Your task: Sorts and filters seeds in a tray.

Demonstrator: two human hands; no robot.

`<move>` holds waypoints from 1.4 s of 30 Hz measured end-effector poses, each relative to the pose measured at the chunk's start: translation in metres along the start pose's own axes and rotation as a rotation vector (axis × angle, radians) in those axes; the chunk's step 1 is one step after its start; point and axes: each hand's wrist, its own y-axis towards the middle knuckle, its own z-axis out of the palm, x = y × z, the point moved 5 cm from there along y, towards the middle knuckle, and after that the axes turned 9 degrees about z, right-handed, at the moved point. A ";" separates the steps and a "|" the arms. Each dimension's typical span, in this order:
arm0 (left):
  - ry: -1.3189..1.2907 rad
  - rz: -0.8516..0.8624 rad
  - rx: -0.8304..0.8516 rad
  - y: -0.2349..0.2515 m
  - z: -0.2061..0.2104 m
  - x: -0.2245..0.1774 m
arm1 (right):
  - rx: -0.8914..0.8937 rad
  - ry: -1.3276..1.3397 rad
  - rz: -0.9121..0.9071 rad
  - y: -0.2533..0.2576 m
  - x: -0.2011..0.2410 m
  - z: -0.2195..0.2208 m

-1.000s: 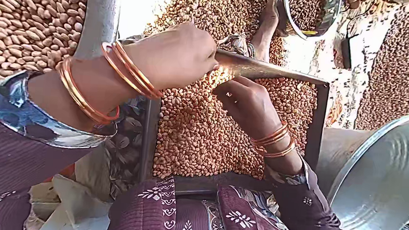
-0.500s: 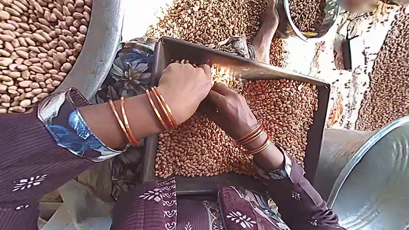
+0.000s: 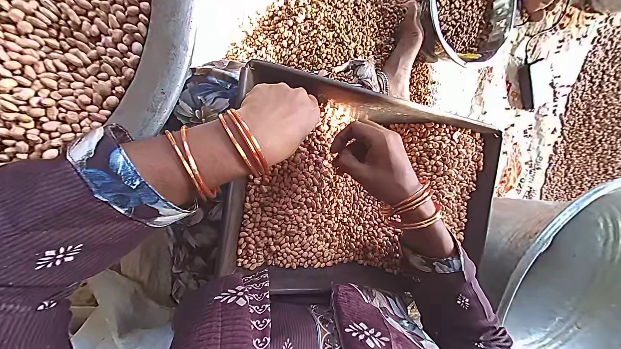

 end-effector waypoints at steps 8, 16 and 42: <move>-0.155 0.068 -0.159 0.001 -0.016 0.016 | -0.043 -0.081 -0.159 0.014 0.025 0.041; -0.708 0.196 -0.347 0.000 -0.030 0.016 | 0.005 -0.270 -0.156 0.018 0.035 0.050; -1.346 0.262 -0.498 -0.002 -0.038 0.018 | 0.124 0.002 0.020 0.040 0.020 0.042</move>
